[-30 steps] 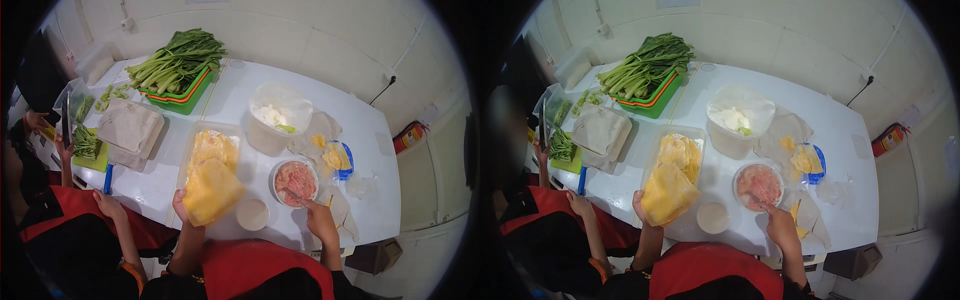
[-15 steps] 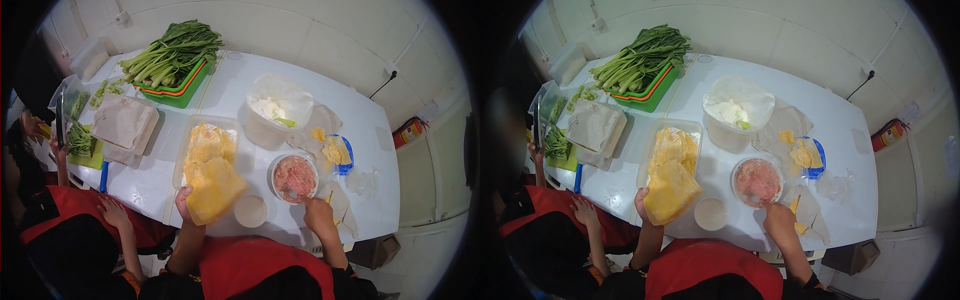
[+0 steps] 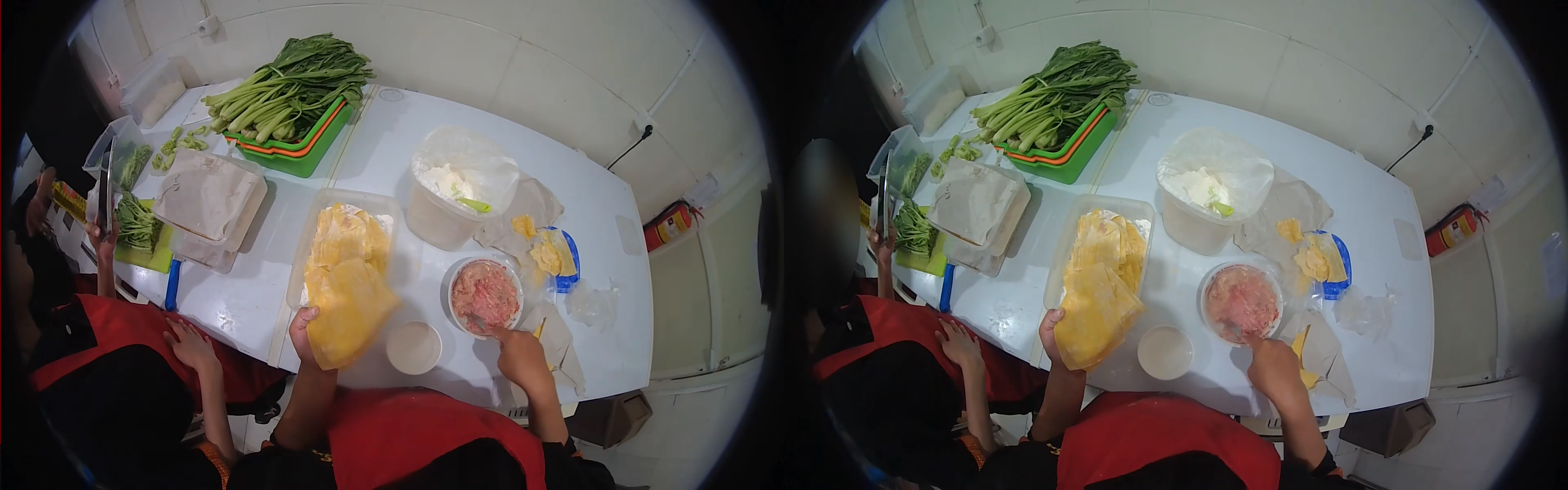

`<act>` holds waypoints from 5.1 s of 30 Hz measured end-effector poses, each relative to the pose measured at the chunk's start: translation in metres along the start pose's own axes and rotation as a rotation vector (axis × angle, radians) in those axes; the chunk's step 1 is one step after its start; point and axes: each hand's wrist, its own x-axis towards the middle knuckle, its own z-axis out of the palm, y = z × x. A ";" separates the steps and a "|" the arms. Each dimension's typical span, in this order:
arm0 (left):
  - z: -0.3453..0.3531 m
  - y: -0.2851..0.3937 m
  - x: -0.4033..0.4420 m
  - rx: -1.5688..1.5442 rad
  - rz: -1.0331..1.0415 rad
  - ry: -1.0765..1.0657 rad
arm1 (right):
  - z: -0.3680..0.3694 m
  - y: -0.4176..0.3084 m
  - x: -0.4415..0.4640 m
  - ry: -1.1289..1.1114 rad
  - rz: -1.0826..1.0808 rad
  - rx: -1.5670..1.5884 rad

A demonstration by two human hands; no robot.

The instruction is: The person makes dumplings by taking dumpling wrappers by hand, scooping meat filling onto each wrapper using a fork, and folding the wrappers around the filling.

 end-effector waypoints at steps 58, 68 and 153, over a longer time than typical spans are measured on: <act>0.037 -0.006 -0.030 0.153 -0.509 -0.149 | -0.063 -0.049 0.013 0.265 -0.685 0.379; 0.056 -0.001 -0.030 0.018 -0.535 -0.159 | -0.077 -0.026 0.012 0.139 -0.516 0.625; -0.039 0.069 -0.022 -0.392 0.155 -0.170 | -0.043 -0.215 0.084 -0.338 -0.905 0.725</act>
